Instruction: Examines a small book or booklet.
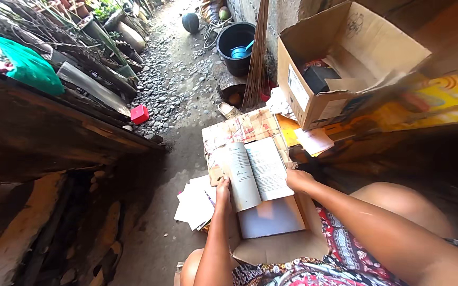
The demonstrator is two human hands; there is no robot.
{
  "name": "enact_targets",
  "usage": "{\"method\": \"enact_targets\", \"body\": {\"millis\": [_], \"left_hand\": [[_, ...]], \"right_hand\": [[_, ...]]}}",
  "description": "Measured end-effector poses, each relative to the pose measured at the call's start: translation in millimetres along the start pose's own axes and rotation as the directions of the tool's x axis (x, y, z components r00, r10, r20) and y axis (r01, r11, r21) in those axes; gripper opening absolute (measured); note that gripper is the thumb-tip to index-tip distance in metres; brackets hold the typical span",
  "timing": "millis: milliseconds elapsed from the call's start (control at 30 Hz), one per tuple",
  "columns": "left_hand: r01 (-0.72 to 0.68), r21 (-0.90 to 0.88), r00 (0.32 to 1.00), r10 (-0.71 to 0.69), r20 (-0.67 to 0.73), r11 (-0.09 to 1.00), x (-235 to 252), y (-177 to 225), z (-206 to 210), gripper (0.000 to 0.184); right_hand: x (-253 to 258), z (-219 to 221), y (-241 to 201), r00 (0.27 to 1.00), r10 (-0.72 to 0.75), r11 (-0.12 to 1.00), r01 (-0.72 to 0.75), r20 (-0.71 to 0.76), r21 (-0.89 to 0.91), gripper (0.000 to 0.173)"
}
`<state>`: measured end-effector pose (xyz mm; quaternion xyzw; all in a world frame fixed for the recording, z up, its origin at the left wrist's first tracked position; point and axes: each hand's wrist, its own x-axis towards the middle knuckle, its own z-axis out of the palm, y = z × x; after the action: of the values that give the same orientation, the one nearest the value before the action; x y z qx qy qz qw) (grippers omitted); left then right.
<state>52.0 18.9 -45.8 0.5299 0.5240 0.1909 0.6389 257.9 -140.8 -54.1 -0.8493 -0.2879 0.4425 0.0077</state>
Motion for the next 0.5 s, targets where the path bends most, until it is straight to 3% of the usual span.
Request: {"method": "enact_targets", "body": {"millis": [233,500], "left_hand": [[0.000,0.026,0.996,-0.002,0.087,1.000,1.4,-6.4,18.4,0.036],[0.011,0.067,0.999,-0.009,-0.036,0.998,2.3,-0.6,9.1,0.037]], "right_hand": [[3.5,-3.2,6.0,0.999,-0.032,0.998,0.030,0.040,0.049,0.036],[13.2,-3.5,10.0,0.997,-0.009,0.987,-0.003,0.075,0.161,0.035]]}}
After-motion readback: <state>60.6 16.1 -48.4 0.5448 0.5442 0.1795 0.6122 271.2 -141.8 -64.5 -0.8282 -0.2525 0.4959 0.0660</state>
